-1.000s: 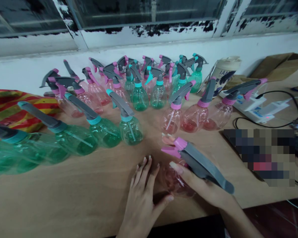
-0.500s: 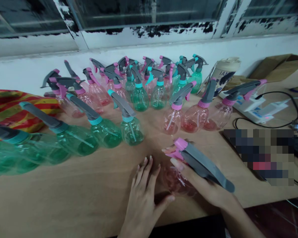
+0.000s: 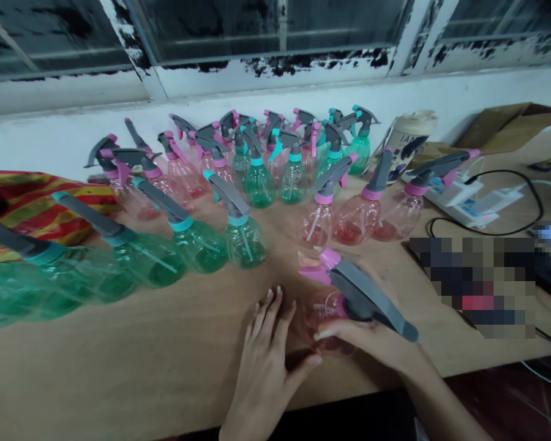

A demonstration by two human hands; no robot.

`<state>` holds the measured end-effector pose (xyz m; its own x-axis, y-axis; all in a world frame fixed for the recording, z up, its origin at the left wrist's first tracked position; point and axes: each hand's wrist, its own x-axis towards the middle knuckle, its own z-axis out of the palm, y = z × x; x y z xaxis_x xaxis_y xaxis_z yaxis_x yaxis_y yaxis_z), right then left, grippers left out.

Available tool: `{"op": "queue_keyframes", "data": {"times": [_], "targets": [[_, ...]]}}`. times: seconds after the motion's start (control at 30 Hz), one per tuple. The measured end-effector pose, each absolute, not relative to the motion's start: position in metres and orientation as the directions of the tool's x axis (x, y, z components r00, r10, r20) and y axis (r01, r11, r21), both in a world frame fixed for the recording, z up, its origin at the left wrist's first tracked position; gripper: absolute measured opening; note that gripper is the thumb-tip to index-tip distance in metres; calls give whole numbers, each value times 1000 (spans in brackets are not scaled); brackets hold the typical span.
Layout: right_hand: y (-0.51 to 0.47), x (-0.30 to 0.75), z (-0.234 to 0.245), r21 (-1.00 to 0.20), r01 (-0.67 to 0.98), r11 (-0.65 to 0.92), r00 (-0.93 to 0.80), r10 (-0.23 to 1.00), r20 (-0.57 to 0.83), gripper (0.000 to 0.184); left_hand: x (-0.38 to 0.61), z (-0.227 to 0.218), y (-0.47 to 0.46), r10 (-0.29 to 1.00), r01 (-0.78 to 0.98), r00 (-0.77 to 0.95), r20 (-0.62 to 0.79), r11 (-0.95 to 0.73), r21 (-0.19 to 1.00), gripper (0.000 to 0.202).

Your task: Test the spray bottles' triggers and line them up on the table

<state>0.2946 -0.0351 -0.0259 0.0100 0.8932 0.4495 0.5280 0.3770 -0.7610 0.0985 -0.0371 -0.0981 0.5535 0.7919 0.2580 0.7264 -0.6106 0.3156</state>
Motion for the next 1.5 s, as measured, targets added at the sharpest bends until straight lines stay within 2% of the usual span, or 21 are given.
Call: {"op": "queue_keyframes", "data": {"times": [0.07,0.13,0.43,0.5,0.7,0.97,1.1,1.2,1.3,1.4,1.5], "targets": [[-34,295,-27,-806,434,404,25,888,459,77,99,-97,-37,797,730,558,232,-604,319,73],[-35,295,-28,-816,413,405,46,885,463,86,100,-96,-36,797,729,564,216,-604,324,71],[-49,315,-25,-716,623,314,23,908,418,109,101,-93,-37,807,725,545,228,-590,356,72],[-54,322,-23,-691,664,285,23,916,400,106,100,-93,-37,805,723,548,229,-593,356,70],[-65,327,-26,-621,735,274,-9,919,394,59,99,-99,-36,788,702,548,281,-616,358,70],[-46,317,-17,-488,803,342,-89,879,469,43,98,-105,-36,783,696,543,305,-622,359,73],[-22,316,-5,-394,862,317,-118,884,453,41,98,-110,-36,778,696,535,330,-627,351,72],[-8,310,5,-340,920,194,-59,928,369,41,98,-113,-35,777,689,530,340,-628,361,71],[5,302,9,-307,946,104,-5,952,306,50,97,-115,-35,774,685,536,337,-632,363,71],[19,298,3,-310,945,103,-8,956,293,54,97,-116,-35,771,684,537,344,-636,358,71],[33,297,-7,-309,939,149,-35,937,348,53,98,-116,-35,774,691,530,347,-631,352,71]]}}
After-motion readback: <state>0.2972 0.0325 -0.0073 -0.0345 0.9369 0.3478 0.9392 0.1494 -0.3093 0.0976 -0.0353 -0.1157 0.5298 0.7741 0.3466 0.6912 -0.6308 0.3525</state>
